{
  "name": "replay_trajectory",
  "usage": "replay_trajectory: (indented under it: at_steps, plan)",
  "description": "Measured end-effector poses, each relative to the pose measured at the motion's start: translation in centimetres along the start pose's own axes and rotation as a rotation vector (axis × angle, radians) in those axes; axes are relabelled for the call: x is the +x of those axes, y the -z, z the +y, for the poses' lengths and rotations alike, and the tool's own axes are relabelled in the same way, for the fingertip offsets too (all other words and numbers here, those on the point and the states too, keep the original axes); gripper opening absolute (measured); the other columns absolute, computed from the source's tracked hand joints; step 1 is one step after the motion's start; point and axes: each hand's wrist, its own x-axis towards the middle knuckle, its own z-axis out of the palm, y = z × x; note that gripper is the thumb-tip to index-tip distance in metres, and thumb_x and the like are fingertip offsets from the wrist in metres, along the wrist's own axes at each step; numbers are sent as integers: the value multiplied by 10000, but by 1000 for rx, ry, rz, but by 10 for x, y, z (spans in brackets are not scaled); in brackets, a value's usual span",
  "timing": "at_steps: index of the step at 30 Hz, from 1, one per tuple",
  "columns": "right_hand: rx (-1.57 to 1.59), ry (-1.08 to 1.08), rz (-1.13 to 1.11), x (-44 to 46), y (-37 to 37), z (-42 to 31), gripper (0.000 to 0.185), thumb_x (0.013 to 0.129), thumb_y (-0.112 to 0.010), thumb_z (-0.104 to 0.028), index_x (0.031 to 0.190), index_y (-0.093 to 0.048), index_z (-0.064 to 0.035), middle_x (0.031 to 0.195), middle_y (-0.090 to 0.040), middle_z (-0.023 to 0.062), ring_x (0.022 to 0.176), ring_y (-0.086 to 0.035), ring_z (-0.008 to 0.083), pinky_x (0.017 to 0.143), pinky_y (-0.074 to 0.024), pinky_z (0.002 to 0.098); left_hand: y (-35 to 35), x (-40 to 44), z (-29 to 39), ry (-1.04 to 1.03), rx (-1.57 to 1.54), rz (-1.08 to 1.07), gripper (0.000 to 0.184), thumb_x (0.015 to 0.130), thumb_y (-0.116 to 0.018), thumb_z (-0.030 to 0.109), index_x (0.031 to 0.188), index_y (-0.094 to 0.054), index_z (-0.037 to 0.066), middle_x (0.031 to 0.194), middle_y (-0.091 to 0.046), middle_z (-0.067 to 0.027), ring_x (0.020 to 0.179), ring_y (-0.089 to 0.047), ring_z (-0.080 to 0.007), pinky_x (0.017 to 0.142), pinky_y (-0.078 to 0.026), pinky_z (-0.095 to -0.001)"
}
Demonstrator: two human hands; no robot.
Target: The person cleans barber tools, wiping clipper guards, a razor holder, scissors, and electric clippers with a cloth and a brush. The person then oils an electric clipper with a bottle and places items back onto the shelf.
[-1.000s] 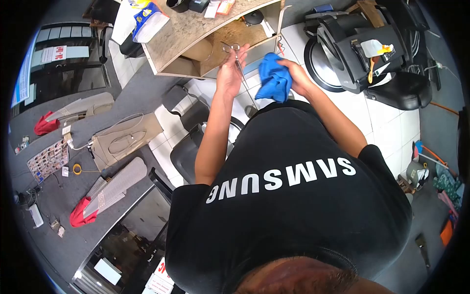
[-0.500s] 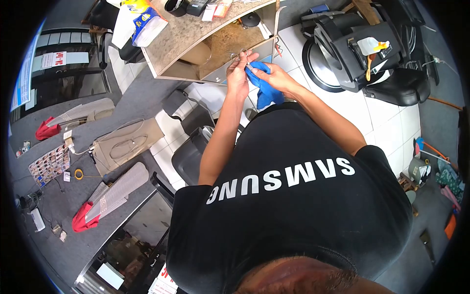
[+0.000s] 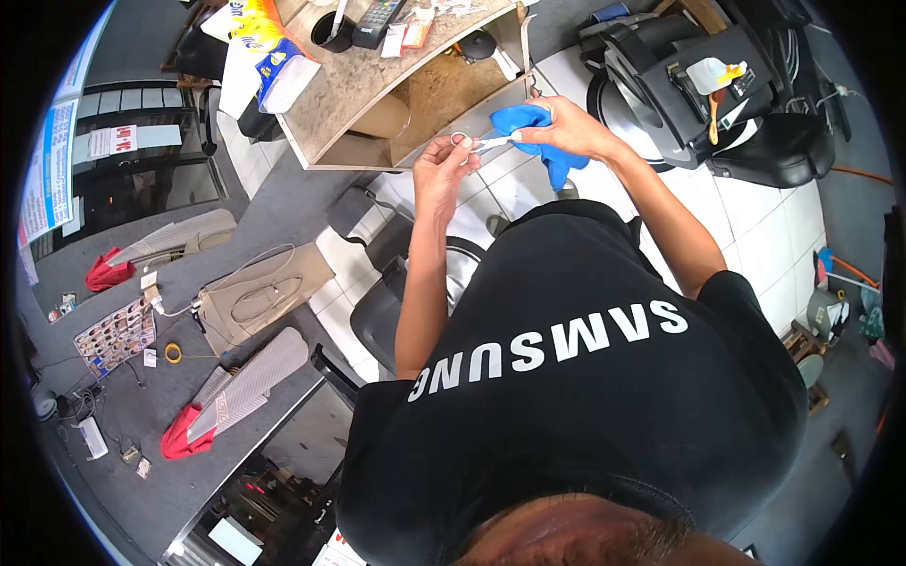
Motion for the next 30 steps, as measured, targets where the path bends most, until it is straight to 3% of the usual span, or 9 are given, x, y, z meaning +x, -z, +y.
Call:
replay_trajectory:
  at_steps: [4, 8, 11, 14, 16, 22, 25, 26, 30]
  plan:
    - [-244, 129, -91, 9, 12, -13, 273, 894, -790, -243, 1019, -693, -20, 845, -670, 65, 784, -592, 124, 736, -500, 325, 12, -5, 22, 108, 367, -429, 241, 989, -689, 121, 1195, -682, -4, 912, -667, -38, 778, -646, -120, 748, -539, -301]
    - [-188, 167, -47, 10, 9, -27, 274, 924, -773, -266, 1053, -698, -36, 874, -679, 31, 787, -601, 128, 748, -509, 330, 2, -14, 30, 218, 466, -628, 210, 1021, -656, 178, 1154, -637, 17, 925, -668, -46, 777, -654, -123, 735, -536, -295]
    - [123, 143, 263, 17, 4, -15, 310, 954, -749, -309, 1102, -700, -41, 908, -689, 16, 799, -613, 107, 732, -516, 303, 0, -20, 17, 208, 324, -638, 177, 1031, -636, 171, 1132, -578, 38, 932, -673, -62, 775, -664, -133, 726, -540, -299]
    - [342, 87, 642, 16, 6, -8, 377, 970, -728, -368, 1124, -707, -24, 911, -694, 12, 780, -610, 81, 695, -516, 275, -3, -30, 5, 168, 182, -525, 131, 1046, -607, 142, 1058, -508, 57, 944, -691, -100, 881, -735, -230, 794, -594, -354]
    - [340, 75, 647, 8, -3, -3, 370, 970, -726, -373, 1084, -711, -22, 875, -683, 8, 767, -601, 74, 684, -509, 273, -7, -37, 3, 125, 110, -501, 136, 1064, -574, 132, 1026, -469, 56, 955, -706, -133, 944, -750, -302, 853, -614, -410]
    - [234, 127, 556, -27, -47, -13, 219, 940, -757, -239, 995, -725, -29, 797, -644, 19, 697, -618, 103, 642, -498, 280, -20, -39, 0, 71, 151, -359, 141, 1089, -524, 175, 1093, -508, 35, 945, -719, -152, 898, -750, -284, 837, -612, -386]
    - [-311, 664, 525, -24, -60, -14, 189, 885, -773, -183, 1043, -734, -88, 824, -638, 56, 674, -646, 209, 628, -525, 331, -30, -38, 4, 35, 158, -328, 205, 1100, -500, 211, 1149, -546, 17, 921, -723, -166, 861, -749, -270, 804, -606, -371]
    - [-477, 611, 457, -24, -58, -12, 259, 846, -770, -167, 1101, -736, -140, 870, -641, 75, 695, -649, 286, 626, -539, 378, -30, -38, 4, 50, 176, -364, 215, 1100, -504, 216, 1153, -554, 15, 916, -724, -171, 851, -749, -268, 793, -604, -367]
    - [-564, 485, 623, -5, -40, 2, 258, 863, -748, -166, 1119, -735, -137, 877, -673, 67, 730, -688, 267, 639, -542, 386, -25, -39, 4, 110, 225, -435, 234, 1095, -518, 242, 1151, -580, 24, 905, -737, -186, 818, -748, -252, 789, -580, -351]
